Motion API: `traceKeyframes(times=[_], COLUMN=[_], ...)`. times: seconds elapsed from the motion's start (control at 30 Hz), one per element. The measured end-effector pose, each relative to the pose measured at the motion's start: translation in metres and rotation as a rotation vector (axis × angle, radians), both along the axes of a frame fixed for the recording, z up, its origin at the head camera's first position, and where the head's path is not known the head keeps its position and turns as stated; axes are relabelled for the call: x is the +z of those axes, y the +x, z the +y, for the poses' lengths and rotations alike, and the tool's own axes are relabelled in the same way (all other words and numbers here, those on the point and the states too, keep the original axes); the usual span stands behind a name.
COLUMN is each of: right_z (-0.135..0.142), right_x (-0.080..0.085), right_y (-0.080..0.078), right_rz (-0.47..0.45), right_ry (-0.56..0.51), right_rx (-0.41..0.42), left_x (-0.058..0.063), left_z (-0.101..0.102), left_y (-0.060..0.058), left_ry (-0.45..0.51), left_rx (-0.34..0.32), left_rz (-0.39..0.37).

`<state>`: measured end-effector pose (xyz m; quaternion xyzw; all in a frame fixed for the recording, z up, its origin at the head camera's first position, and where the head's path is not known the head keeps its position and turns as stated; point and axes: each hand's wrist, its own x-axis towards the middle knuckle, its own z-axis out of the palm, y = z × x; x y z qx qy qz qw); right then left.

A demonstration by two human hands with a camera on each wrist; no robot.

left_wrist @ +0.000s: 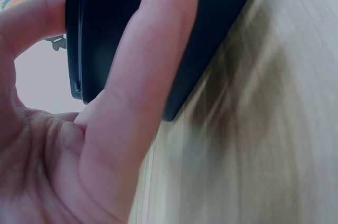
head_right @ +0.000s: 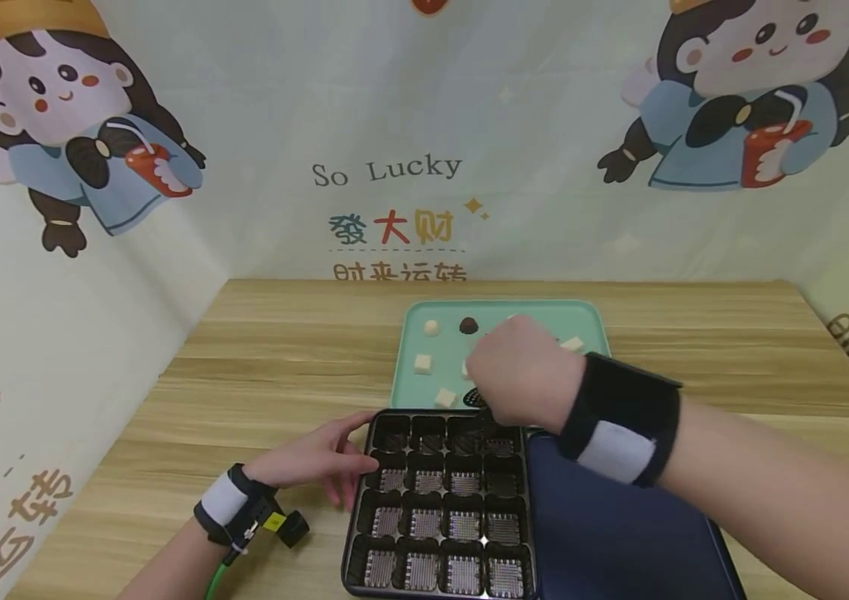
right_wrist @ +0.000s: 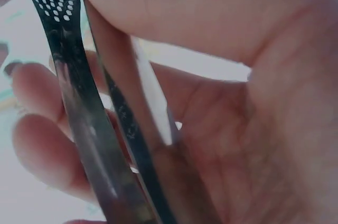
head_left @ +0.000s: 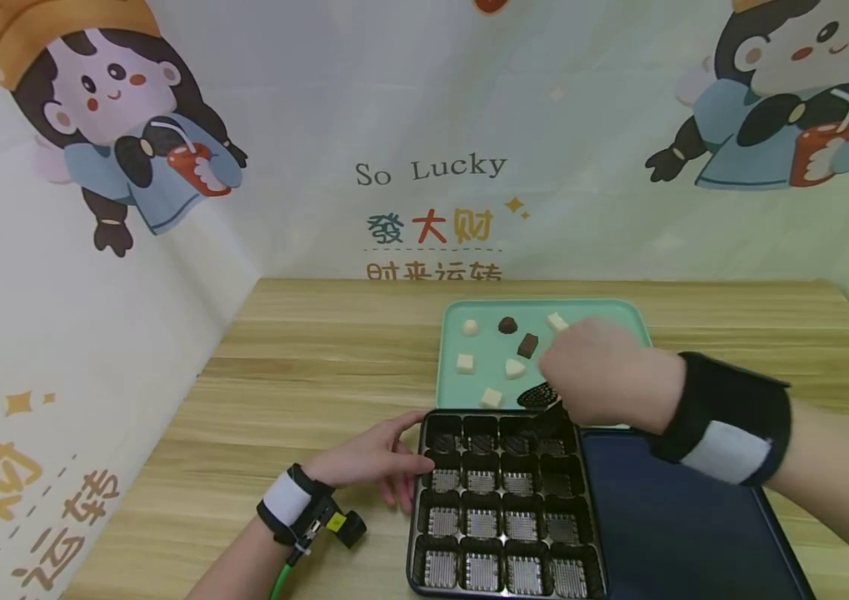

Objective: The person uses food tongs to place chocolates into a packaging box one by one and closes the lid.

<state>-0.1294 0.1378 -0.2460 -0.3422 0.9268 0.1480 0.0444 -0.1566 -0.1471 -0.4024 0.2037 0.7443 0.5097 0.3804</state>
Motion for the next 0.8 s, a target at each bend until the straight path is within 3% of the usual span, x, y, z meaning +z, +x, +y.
traceKeyframes(times=[0.13,0.3,0.5,0.8], right_z=[0.044,0.106,0.147,0.158], right_x=[-0.001,-0.025,-0.047,-0.060], right_y=[-0.008,-0.017,-0.033,-0.056], right_rz=[-0.082,-0.088,0.021,0.034], right_ry=[-0.080,-0.152,-0.097,-0.057], right_rx=[-0.145,-0.246,-0.253,-0.223], left_x=[-0.001,-0.001,0.001,-0.001], left_z=[0.000,0.001,0.001,0.001], left_y=[0.000,-0.001,-0.002,-0.001], left_ry=[0.000,0.001,-0.005,-0.009], left_rx=[0.006,-0.003,-0.005,0.008], left_rz=[0.003,0.010,0.013,0.020])
